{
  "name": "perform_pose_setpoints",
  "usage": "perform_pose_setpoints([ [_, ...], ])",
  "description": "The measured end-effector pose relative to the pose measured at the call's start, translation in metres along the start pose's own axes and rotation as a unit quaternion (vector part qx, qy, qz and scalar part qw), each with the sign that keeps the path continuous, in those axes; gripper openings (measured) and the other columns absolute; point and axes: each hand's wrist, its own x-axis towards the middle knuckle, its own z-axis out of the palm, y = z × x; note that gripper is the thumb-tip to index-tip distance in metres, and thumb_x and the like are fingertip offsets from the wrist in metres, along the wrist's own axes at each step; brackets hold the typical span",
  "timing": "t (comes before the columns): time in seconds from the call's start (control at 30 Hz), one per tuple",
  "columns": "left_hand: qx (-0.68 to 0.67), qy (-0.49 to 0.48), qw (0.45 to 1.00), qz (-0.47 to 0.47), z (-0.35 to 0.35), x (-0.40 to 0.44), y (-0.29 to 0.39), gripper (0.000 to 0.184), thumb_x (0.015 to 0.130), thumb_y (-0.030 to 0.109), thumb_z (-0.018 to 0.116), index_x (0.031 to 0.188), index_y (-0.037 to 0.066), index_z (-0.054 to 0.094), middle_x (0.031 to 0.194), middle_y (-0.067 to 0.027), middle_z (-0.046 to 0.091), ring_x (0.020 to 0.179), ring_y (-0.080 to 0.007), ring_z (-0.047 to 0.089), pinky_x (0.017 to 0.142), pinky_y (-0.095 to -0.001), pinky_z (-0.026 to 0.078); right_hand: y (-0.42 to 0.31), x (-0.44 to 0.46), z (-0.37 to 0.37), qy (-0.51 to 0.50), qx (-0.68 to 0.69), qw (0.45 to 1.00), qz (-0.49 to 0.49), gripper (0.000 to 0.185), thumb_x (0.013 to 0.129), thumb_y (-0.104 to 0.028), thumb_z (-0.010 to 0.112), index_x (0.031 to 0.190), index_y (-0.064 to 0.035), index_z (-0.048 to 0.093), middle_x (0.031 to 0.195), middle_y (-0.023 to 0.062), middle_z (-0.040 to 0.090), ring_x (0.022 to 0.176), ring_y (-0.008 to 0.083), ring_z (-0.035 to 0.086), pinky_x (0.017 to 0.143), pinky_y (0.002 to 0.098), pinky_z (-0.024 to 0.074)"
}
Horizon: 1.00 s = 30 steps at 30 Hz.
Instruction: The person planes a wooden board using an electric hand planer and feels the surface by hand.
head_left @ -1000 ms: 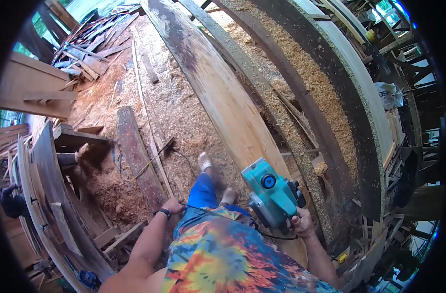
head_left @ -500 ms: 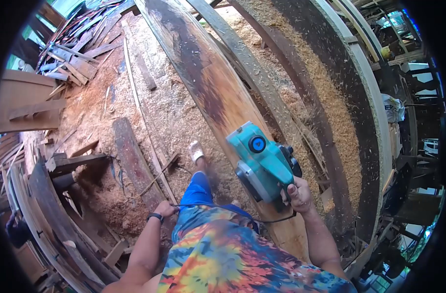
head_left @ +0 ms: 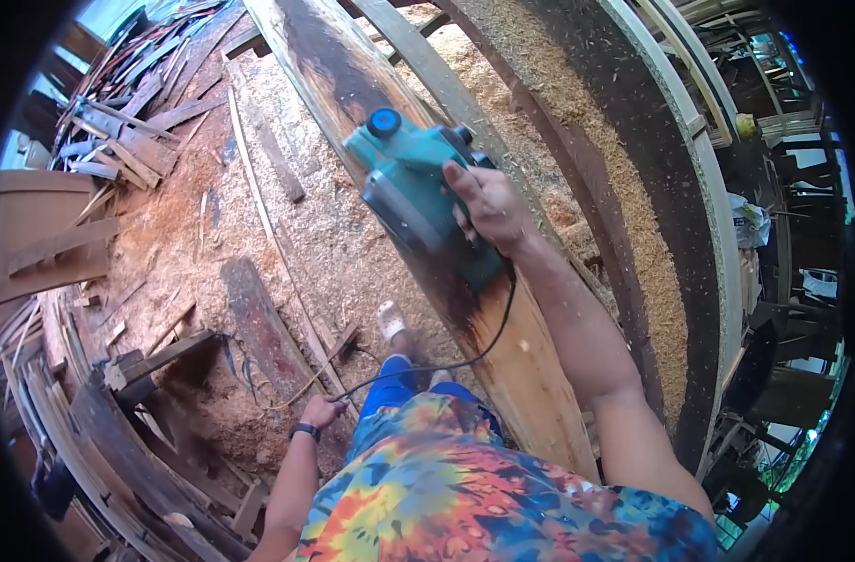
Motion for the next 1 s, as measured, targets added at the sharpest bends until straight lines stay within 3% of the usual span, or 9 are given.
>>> perform_pose_setpoints([
  [0.13,0.001,0.058,0.998,0.028,0.002,0.01,-0.022,0.041,0.085,0.04,0.073,0.092,0.0,0.078,0.082,-0.0134,0.075,0.077,-0.0206,0.07,0.073,-0.0353,0.052,-0.047,0.118,0.025,-0.005,-0.005,0.999,-0.046,0.066,0.096,-0.067,0.055,0.086,-0.0023,0.064,0.059,0.0029,0.055,0.045,0.0094,0.05,0.042,0.0264,0.0398],
  [0.3,-0.261,0.116,0.957,0.053,-0.006,-0.031,0.021,0.021,0.091,0.019,0.071,0.083,0.0,0.066,0.081,-0.0081,0.07,0.076,-0.014,0.067,0.072,-0.0287,0.054,-0.09,0.24,0.049,0.011,0.027,0.996,-0.081,0.066,0.094,-0.066,0.058,0.085,-0.0006,0.06,0.064,0.0056,0.054,0.05,0.0141,0.053,0.046,0.0318,0.0478],
  [0.43,-0.336,0.145,0.926,0.088,-0.006,-0.054,0.023,0.019,0.092,0.017,0.07,0.085,0.0,0.067,0.083,-0.0084,0.071,0.072,-0.0143,0.065,0.066,-0.0295,0.052,-0.106,0.217,0.043,-0.071,0.1,0.99,-0.07,0.062,0.095,-0.066,0.055,0.089,-0.0045,0.058,0.066,0.0049,0.053,0.053,0.0133,0.052,0.048,0.0302,0.0455],
  [0.53,-0.246,0.16,0.954,0.064,0.003,-0.059,0.001,0.027,0.089,0.024,0.074,0.081,-0.001,0.068,0.077,-0.0097,0.07,0.07,-0.0144,0.064,0.064,-0.0305,0.051,-0.082,0.2,0.041,-0.013,0.066,0.997,-0.038,0.064,0.095,-0.065,0.058,0.085,-0.0012,0.059,0.067,0.0067,0.054,0.052,0.0151,0.053,0.046,0.0317,0.0475],
  [0.6,-0.089,0.165,0.982,0.021,0.01,-0.059,-0.017,0.034,0.085,0.031,0.077,0.078,-0.001,0.069,0.073,-0.0107,0.069,0.069,-0.0145,0.064,0.064,-0.031,0.05,-0.054,0.149,0.029,-0.028,0.059,0.997,-0.037,0.062,0.096,-0.064,0.057,0.084,-0.0025,0.059,0.064,0.0062,0.054,0.049,0.0142,0.052,0.045,0.031,0.0457],
  [0.73,0.103,0.147,0.984,0.012,0.029,-0.057,-0.046,0.049,0.079,0.046,0.076,0.082,-0.003,0.073,0.079,-0.0217,0.072,0.077,-0.0322,0.071,0.073,-0.0419,0.054,0.007,-0.013,0.001,-0.023,0.039,0.999,0.009,0.058,0.1,-0.06,0.052,0.088,-0.0041,0.059,0.057,0.001,0.052,0.045,0.01,0.05,0.042,0.0284,0.0403],
  [0.77,0.103,0.145,0.984,0.015,0.037,-0.045,-0.066,0.054,0.079,0.05,0.075,0.086,-0.004,0.074,0.09,-0.027,0.072,0.089,-0.0394,0.071,0.081,-0.046,0.054,0.03,-0.053,-0.008,-0.027,0.034,0.999,0.021,0.055,0.101,-0.058,0.051,0.089,-0.0046,0.059,0.057,0.0006,0.053,0.045,0.0092,0.05,0.043,0.027,0.0393],
  [0.87,0.063,0.069,0.995,-0.022,0.045,-0.042,-0.067,0.057,0.079,0.051,0.075,0.093,-0.004,0.074,0.099,-0.0291,0.071,0.096,-0.0399,0.07,0.086,-0.0463,0.053,0.084,-0.185,-0.031,-0.017,0.038,0.999,0.023,0.051,0.102,-0.057,0.051,0.091,-0.0076,0.058,0.058,-0.0011,0.052,0.047,0.0076,0.05,0.044,0.0256,0.0389],
  [1.0,0.149,0.052,0.987,-0.011,0.053,-0.03,-0.063,0.058,0.08,0.051,0.074,0.1,-0.004,0.074,0.106,-0.0293,0.07,0.103,-0.0386,0.069,0.09,-0.0456,0.053,0.14,-0.317,-0.059,-0.007,0.069,0.996,0.048,0.087,0.087,-0.077,0.056,0.124,0.0017,0.064,0.068,0.0015,0.057,0.051,0.0087,0.055,0.044,0.0224,0.0422],
])
